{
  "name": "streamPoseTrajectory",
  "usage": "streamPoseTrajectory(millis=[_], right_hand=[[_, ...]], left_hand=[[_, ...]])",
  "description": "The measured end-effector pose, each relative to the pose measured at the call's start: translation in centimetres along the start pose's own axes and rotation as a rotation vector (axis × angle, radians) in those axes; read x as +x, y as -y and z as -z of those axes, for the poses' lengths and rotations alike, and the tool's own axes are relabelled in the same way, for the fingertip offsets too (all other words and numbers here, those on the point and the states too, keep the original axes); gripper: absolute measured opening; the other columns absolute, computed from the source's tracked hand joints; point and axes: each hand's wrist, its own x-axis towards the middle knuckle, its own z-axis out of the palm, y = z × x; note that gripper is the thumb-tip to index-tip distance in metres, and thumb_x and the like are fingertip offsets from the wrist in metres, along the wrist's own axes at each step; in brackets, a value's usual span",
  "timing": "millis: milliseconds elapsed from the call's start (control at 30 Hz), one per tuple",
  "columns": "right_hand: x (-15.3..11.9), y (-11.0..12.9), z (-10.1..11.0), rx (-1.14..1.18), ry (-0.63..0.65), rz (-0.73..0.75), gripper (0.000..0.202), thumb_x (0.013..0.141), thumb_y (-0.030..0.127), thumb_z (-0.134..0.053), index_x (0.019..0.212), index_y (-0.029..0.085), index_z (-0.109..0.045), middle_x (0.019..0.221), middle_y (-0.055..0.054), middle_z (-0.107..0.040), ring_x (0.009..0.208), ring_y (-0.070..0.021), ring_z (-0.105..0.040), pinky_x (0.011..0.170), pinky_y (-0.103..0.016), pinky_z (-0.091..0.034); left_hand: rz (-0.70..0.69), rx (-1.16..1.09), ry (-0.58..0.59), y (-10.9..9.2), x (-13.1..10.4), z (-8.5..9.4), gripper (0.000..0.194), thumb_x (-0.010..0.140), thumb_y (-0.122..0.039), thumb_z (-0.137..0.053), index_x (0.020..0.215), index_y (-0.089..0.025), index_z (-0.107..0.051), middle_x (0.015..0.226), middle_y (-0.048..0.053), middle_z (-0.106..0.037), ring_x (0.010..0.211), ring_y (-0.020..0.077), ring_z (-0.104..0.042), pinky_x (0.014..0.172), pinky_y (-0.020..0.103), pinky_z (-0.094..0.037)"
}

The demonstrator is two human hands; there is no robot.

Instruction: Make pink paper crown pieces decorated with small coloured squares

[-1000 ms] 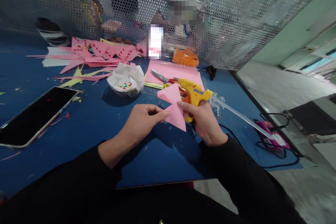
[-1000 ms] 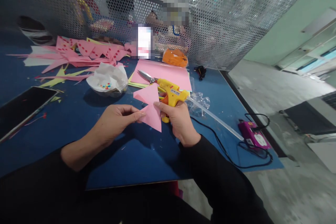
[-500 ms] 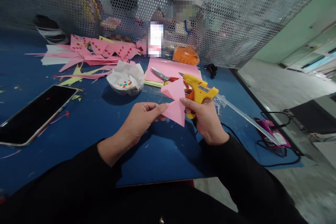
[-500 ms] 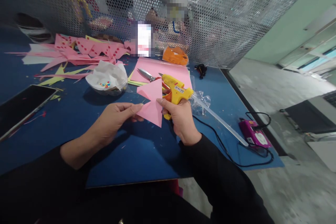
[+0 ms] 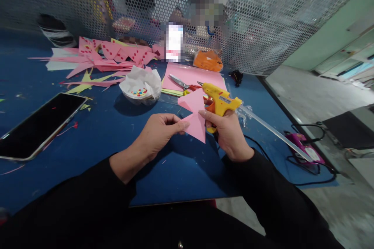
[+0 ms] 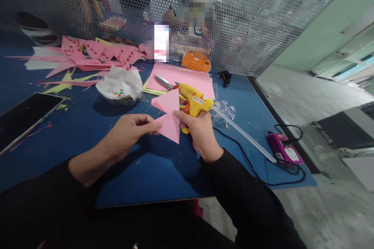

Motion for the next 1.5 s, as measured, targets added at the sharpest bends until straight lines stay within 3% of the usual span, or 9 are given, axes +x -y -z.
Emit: streamPoseTrajectory(millis=[233, 400, 567, 667, 867, 1033, 1300, 1500], right_hand=[[0.0, 0.3, 0.0, 0.008, -0.004, -0.001, 0.027, 0.062, 0.028, -0.083, 0.081, 0.021, -0.064, 0.054, 0.008, -0.054, 0.045, -0.008, -0.045, 0.047, -0.025, -0.038], [-0.4, 0.0, -0.3, 0.022, 0.036, -0.017, 0.028, 0.062, 0.027, -0.083, 0.083, 0.02, -0.065, 0.06, 0.008, -0.058, 0.046, -0.0075, -0.049, 0.047, -0.025, -0.042], [-0.9, -0.2, -0.6, 0.017, 0.071, -0.049, 0.027, 0.062, 0.028, -0.084, 0.078, 0.019, -0.064, 0.059, 0.008, -0.055, 0.045, -0.0057, -0.045, 0.044, -0.023, -0.04], [-1.0, -0.3, -0.6, 0.028, 0.087, -0.059, 0.03, 0.063, 0.027, -0.084, 0.084, 0.019, -0.066, 0.062, 0.008, -0.056, 0.045, -0.0053, -0.045, 0.044, -0.022, -0.039], [-0.9, -0.6, -0.7, 0.01, 0.072, -0.049, 0.027, 0.062, 0.028, -0.084, 0.071, 0.019, -0.061, 0.055, 0.008, -0.054, 0.045, -0.006, -0.045, 0.044, -0.022, -0.039], [-0.5, -0.3, -0.5, 0.049, 0.021, -0.028, 0.03, 0.061, 0.025, -0.084, 0.084, 0.019, -0.065, 0.059, 0.008, -0.057, 0.045, -0.006, -0.046, 0.045, -0.022, -0.04], [-0.1, -0.6, -0.6, 0.046, 0.026, -0.019, 0.031, 0.06, 0.026, -0.083, 0.085, 0.018, -0.065, 0.059, 0.009, -0.057, 0.043, -0.005, -0.046, 0.044, -0.022, -0.039], [0.3, -0.5, -0.3, 0.075, -0.047, -0.009, 0.03, 0.058, 0.025, -0.085, 0.079, 0.019, -0.064, 0.053, 0.009, -0.055, 0.042, -0.0056, -0.046, 0.042, -0.021, -0.037]], left_hand=[[0.082, -0.004, 0.052, 0.1, 0.2, 0.1, 0.045, 0.077, -0.063, -0.071, 0.067, -0.02, -0.076, 0.068, 0.006, -0.073, 0.07, 0.0189, -0.065, 0.067, 0.03, -0.045], [-0.013, 0.034, -0.022, 0.0, 0.2, -0.1, 0.028, 0.069, -0.047, -0.083, 0.068, -0.02, -0.076, 0.068, 0.0, -0.069, 0.064, 0.0141, -0.055, 0.064, 0.027, -0.042], [0.012, -0.059, -0.043, 0.1, 0.0, -0.2, 0.017, 0.068, -0.034, -0.084, 0.072, -0.019, -0.077, 0.074, 0.001, -0.073, 0.068, 0.0143, -0.058, 0.07, 0.028, -0.046], [0.01, -0.078, -0.039, 0.1, -0.1, -0.2, 0.014, 0.066, -0.03, -0.084, 0.067, -0.018, -0.076, 0.069, 0.0, -0.071, 0.065, 0.0129, -0.057, 0.069, 0.027, -0.046], [-0.004, -0.07, -0.071, 0.0, 0.0, -0.3, 0.019, 0.064, -0.034, -0.084, 0.062, -0.018, -0.075, 0.066, 0.001, -0.07, 0.062, 0.0126, -0.053, 0.065, 0.027, -0.044], [0.047, -0.121, -0.06, 0.1, 0.1, -0.4, 0.027, 0.061, -0.042, -0.087, 0.064, -0.017, -0.076, 0.067, 0.001, -0.07, 0.062, 0.0124, -0.052, 0.062, 0.026, -0.041], [0.019, -0.087, -0.064, 0.2, 0.1, -0.3, 0.02, 0.065, -0.036, -0.081, 0.059, -0.018, -0.074, 0.062, 0.001, -0.067, 0.061, 0.012, -0.05, 0.063, 0.028, -0.04], [0.027, -0.098, -0.083, 0.5, 0.3, -0.2, 0.021, 0.065, -0.04, -0.081, 0.062, -0.019, -0.076, 0.062, 0.001, -0.067, 0.061, 0.0121, -0.051, 0.064, 0.028, -0.038]])
